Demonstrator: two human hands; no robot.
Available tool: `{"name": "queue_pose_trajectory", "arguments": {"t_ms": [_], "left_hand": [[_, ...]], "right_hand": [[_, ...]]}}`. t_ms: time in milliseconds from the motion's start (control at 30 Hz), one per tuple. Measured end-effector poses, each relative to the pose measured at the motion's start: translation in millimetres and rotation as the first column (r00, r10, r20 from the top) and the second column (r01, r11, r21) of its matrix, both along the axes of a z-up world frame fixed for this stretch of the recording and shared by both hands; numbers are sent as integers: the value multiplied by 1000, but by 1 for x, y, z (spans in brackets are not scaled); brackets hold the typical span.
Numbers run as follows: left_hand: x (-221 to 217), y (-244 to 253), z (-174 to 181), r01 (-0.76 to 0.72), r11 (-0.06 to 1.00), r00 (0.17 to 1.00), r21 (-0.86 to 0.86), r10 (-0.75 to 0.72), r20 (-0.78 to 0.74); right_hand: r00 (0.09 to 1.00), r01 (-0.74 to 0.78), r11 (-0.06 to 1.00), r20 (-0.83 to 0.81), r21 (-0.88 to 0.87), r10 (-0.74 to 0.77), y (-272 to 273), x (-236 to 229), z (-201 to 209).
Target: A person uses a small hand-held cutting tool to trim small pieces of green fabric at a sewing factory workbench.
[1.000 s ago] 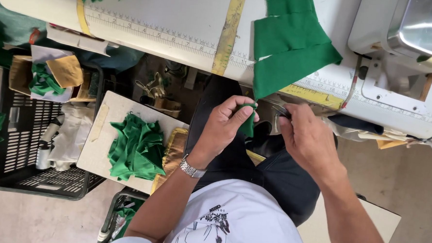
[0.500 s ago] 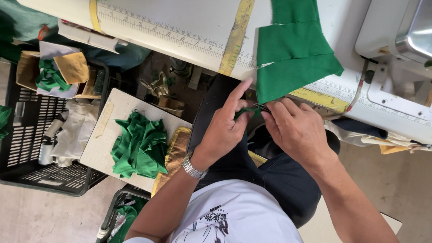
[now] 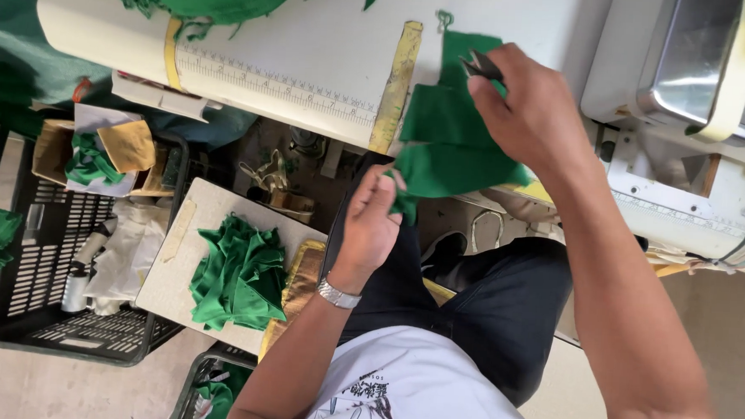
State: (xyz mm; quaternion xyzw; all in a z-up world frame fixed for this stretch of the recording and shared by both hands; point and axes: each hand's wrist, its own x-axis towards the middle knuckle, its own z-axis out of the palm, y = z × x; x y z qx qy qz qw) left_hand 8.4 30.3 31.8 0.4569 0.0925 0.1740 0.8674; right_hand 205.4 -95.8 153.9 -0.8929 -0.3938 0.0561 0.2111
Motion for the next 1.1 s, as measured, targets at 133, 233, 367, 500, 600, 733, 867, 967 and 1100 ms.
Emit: {"name": "queue_pose_trajectory", "arguments": {"t_ms": [133, 233, 367, 500, 600, 733, 867, 967, 1100], "left_hand": [[3, 31, 21, -54, 873, 998, -485, 62, 0], [13, 52, 34, -53, 985, 988, 162, 76, -137], [18, 63, 53, 42, 780, 985, 624, 73, -157], [17, 63, 52, 5, 789, 996, 614, 53, -75], [9, 64, 54, -32, 796, 999, 605, 42, -2], [3, 66, 60, 24, 801, 1000, 599, -30, 0], [-5, 72, 80, 95, 802, 990, 590, -139, 30], [-10, 76, 89, 157, 822, 983, 547, -184, -5], [-1, 76, 87, 127, 749, 991, 650, -124, -51]], "right_hand": [[997, 52, 997, 64, -66, -47, 5, 29, -14], [991, 3, 995, 137, -98, 10, 2, 31, -16], [994, 1, 986, 111, -165, 18, 0, 9, -11], [969, -1, 1000, 246, -31, 9, -9, -46, -17], [995, 82, 994, 71, -72, -77, -9, -84, -27], [988, 80, 996, -125, -48, -85, -4, -108, -41], [975, 147, 987, -178, 62, -134, 5, -101, -52], [923, 229, 969, -338, 95, -185, 11, -81, -26], [712, 307, 941, -690, 140, -130, 21, -60, 5]]}}
